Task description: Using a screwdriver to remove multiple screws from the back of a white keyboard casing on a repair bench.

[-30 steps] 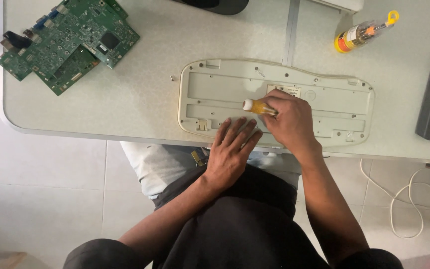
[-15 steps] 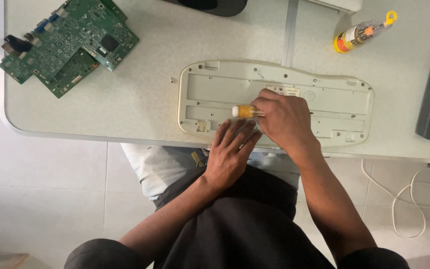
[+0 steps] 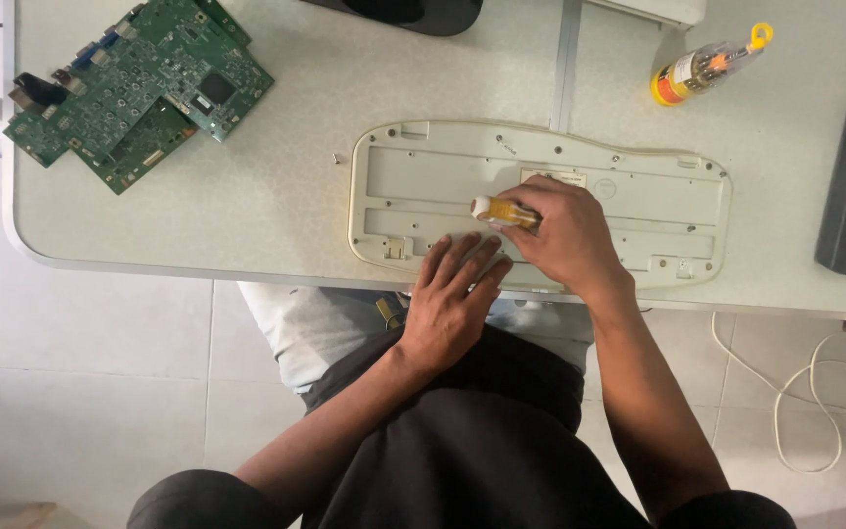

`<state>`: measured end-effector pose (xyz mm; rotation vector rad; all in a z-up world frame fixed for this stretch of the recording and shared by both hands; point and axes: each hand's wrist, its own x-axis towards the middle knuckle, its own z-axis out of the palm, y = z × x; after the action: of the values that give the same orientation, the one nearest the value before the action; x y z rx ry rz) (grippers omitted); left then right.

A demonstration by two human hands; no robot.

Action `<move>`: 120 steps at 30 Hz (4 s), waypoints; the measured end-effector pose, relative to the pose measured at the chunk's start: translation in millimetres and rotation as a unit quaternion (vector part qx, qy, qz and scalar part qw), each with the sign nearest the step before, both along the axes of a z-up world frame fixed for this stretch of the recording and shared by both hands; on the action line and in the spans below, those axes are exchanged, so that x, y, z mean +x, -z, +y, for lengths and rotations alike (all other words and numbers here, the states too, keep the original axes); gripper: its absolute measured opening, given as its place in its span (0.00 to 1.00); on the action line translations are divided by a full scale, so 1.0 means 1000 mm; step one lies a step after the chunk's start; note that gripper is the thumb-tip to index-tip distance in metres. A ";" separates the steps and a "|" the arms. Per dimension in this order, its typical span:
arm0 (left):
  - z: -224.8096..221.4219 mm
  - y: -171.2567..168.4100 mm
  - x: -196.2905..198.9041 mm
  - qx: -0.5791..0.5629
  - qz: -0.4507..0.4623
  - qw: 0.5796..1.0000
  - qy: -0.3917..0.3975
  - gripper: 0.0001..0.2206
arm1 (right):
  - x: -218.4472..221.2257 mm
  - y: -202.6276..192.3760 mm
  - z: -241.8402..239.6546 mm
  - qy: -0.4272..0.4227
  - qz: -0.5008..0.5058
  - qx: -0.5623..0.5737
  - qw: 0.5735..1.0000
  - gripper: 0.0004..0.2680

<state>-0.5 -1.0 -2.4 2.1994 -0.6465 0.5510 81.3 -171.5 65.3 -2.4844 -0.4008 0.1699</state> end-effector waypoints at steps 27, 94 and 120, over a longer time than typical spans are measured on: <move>0.141 0.014 0.112 0.094 0.070 0.983 -0.140 0.04 | -0.127 0.001 0.012 -0.023 0.058 0.071 0.995 0.08; -0.071 -0.008 0.011 0.278 -0.014 0.960 0.027 0.37 | -0.038 0.006 -0.093 0.133 -0.061 0.087 0.985 0.03; -0.069 -0.008 0.009 0.252 0.002 0.967 0.040 0.33 | -0.037 0.004 -0.135 0.161 -0.031 0.128 0.978 0.10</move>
<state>8.0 -70.0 5.3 2.6274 -0.9510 0.3669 44.7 -306.0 61.6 -2.2639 -0.0368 -0.0873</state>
